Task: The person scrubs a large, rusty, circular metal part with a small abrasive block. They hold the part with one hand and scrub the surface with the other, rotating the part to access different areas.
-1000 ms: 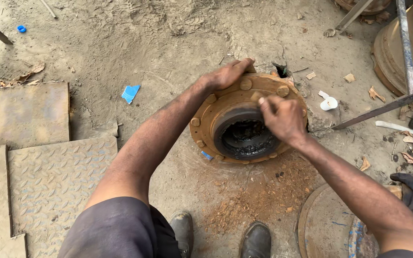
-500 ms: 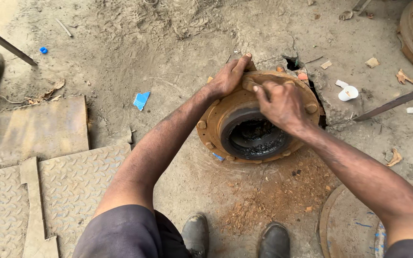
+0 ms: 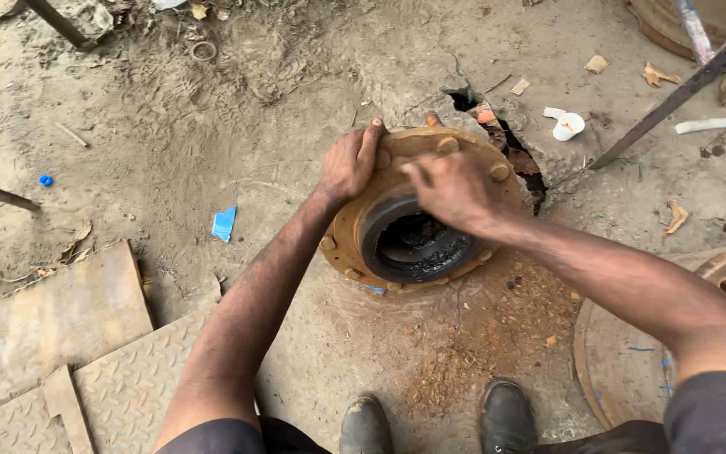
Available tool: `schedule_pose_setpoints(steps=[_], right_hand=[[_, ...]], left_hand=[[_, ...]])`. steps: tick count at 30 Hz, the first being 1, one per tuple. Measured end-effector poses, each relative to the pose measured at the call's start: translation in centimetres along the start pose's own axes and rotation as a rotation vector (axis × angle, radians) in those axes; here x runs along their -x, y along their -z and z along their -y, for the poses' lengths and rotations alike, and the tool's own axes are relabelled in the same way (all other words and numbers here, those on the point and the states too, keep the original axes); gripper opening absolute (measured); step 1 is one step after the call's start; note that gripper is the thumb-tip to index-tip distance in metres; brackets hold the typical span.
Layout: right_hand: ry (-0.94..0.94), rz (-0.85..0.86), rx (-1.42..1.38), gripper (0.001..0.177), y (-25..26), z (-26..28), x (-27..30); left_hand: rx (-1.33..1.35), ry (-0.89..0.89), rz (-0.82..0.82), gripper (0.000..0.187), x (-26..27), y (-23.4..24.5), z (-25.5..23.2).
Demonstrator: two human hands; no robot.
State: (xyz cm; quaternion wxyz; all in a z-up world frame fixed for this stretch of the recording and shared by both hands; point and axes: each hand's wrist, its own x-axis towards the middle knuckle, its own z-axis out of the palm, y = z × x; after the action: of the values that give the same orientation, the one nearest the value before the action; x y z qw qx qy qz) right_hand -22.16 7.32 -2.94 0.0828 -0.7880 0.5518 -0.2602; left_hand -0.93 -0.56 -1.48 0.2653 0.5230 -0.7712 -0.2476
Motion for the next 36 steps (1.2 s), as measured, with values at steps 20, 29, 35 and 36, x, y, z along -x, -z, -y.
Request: schedule_pose_setpoints(steps=[20, 29, 35, 36], right_hand=[[-0.016, -0.087, 0.033, 0.041, 5.3, -6.8, -1.2], [-0.112, -0.120, -0.039, 0.035, 6.8, -6.4, 1.2], [-0.153, -0.093, -0.128, 0.033, 6.3, -5.9, 0.7], [-0.103, -0.111, -0.136, 0.032, 6.3, -6.0, 0.7]], left_hand=[[-0.160, 0.034, 0.076, 0.065, 0.0, 0.3, -2.1], [-0.121, 0.040, 0.035, 0.062, 0.7, 1.0, -2.5], [-0.125, 0.001, 0.101, 0.062, 1.6, 2.2, -3.7], [-0.127, 0.004, 0.109, 0.063, 1.7, 2.2, -3.8]])
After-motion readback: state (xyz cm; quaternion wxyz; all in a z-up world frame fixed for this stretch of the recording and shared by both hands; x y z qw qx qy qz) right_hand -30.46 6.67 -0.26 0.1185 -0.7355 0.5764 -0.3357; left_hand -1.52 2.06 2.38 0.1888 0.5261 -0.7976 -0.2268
